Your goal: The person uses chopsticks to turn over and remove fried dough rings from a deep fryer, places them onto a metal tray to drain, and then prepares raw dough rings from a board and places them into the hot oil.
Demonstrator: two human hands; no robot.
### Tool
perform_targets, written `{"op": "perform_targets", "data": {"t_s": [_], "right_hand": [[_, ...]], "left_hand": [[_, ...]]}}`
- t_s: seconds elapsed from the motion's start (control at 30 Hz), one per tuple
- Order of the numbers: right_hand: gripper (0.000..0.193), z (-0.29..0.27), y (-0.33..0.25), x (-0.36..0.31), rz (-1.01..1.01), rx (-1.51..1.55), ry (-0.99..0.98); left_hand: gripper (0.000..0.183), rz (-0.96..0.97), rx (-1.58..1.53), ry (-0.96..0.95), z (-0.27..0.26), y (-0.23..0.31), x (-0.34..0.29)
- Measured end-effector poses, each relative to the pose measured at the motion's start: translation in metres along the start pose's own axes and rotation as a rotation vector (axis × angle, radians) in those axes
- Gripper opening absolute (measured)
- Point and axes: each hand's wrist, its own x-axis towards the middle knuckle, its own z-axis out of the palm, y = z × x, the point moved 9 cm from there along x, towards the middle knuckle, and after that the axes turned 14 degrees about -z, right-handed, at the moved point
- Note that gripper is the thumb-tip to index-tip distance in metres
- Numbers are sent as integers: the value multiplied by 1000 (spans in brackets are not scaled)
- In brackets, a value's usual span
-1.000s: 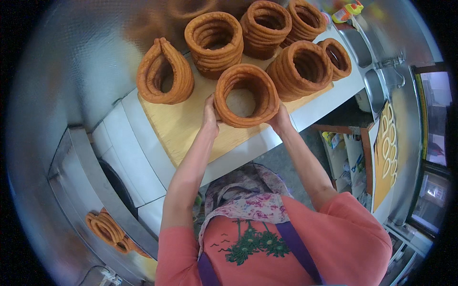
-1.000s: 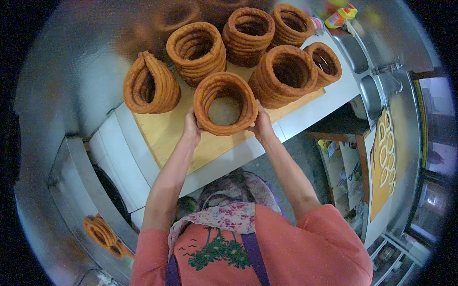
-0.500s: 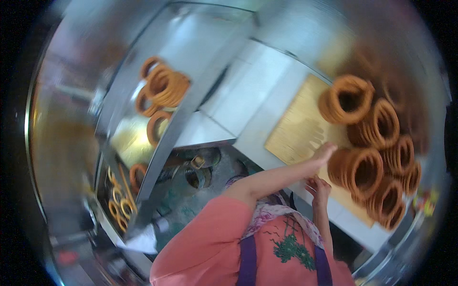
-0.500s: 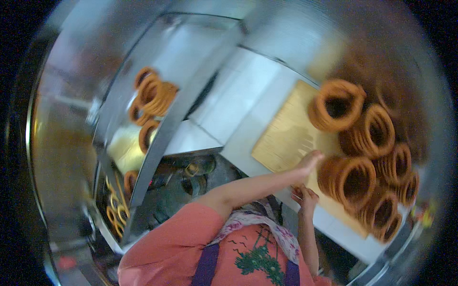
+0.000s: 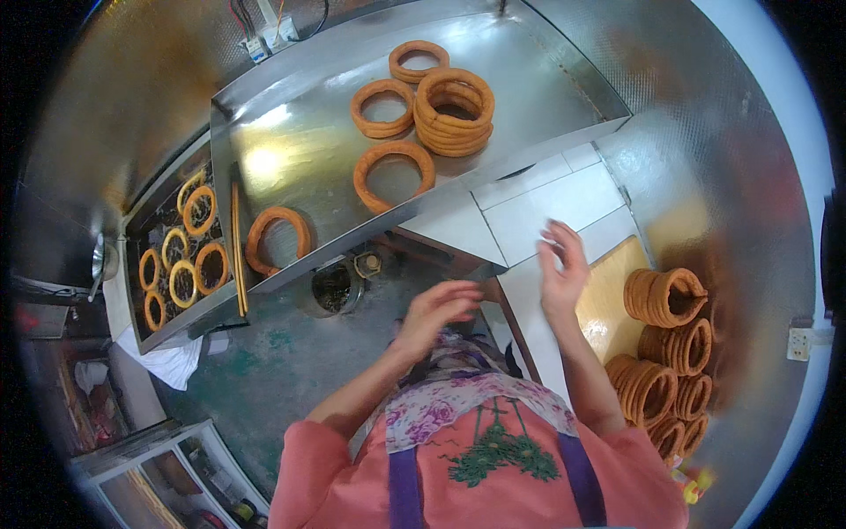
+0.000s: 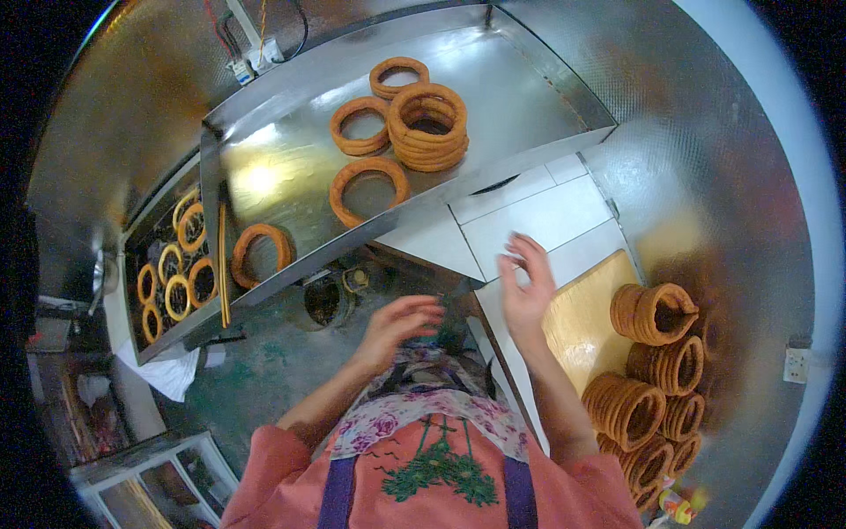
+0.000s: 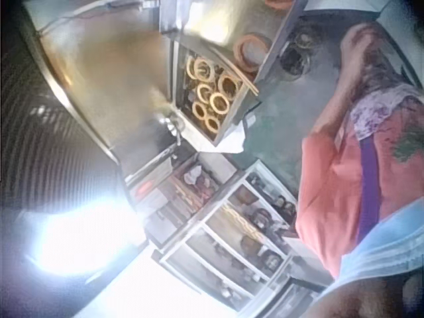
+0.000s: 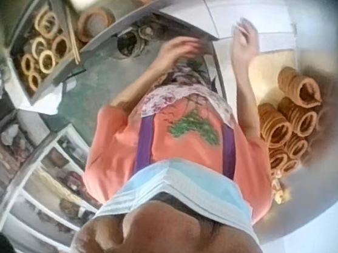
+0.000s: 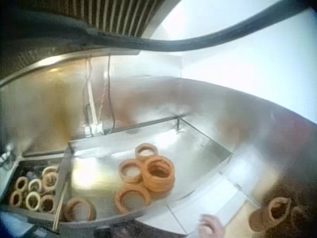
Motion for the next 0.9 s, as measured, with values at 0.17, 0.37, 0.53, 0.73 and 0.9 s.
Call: {"op": "perform_targets", "data": {"t_s": [0.17,0.37,0.53,0.73,0.9], "right_hand": [[25,178,-72,82,-627,-283,-486],[12,373,40,102,-988,-858,-1219],[18,385,132,121,-947,-1081,-1522],[13,328,178,158,-788,-1195,-1652],[20,362,58,173,-671,-736,-1527]], "left_hand": [[36,95,-58,295,-126,6,-83],[34,79,-142,484,-188,-16,-135],[35,68,-157,558,-209,-19,-145],[40,152,-353,740,-230,-25,-165],[61,421,-834,1124,-288,-30,-211]]}}
